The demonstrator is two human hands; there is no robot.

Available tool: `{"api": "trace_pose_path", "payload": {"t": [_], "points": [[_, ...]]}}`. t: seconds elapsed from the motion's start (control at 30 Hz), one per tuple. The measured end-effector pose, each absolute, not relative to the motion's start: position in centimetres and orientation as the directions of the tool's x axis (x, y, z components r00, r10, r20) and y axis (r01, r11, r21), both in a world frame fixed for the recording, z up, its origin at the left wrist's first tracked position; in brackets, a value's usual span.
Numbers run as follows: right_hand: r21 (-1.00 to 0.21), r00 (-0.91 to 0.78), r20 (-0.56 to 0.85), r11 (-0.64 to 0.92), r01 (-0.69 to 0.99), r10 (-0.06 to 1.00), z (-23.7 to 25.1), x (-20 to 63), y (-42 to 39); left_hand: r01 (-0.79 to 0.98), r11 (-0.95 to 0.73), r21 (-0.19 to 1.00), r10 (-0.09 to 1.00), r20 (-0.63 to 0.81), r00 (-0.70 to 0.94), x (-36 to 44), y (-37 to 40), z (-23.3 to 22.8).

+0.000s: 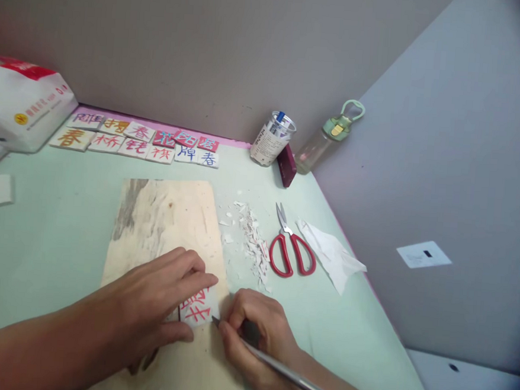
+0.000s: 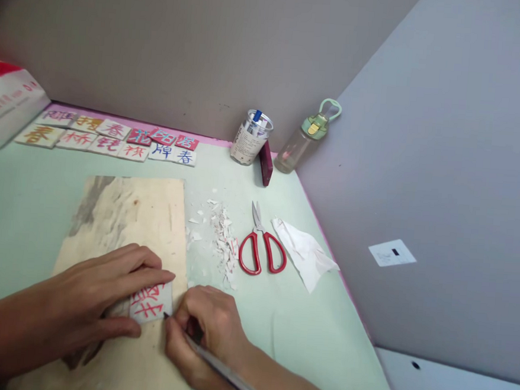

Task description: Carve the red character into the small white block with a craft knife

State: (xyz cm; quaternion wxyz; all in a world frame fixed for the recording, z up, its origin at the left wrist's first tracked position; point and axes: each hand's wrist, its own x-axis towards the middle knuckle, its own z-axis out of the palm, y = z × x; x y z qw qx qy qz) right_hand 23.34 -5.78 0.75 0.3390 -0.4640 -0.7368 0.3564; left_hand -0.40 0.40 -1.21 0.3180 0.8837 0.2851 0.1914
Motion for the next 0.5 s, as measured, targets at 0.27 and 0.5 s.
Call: {"api": "trace_pose_path", "payload": {"t": [0.27,0.5], "points": [[-0.839,-0.337,0.188,0.329,0.433,0.923,0.4,23.32,-5.95,0.392,-0.625,0.675,0.637,0.151,0.756,-0.32,0.34,-1.35],[-0.863,-0.289,0.158,0.274,0.425,0.944,0.72,22.82,-5.92,0.432,-0.632,0.644,0.676,0.185,0.713,0.01,-0.23,-1.57]]}}
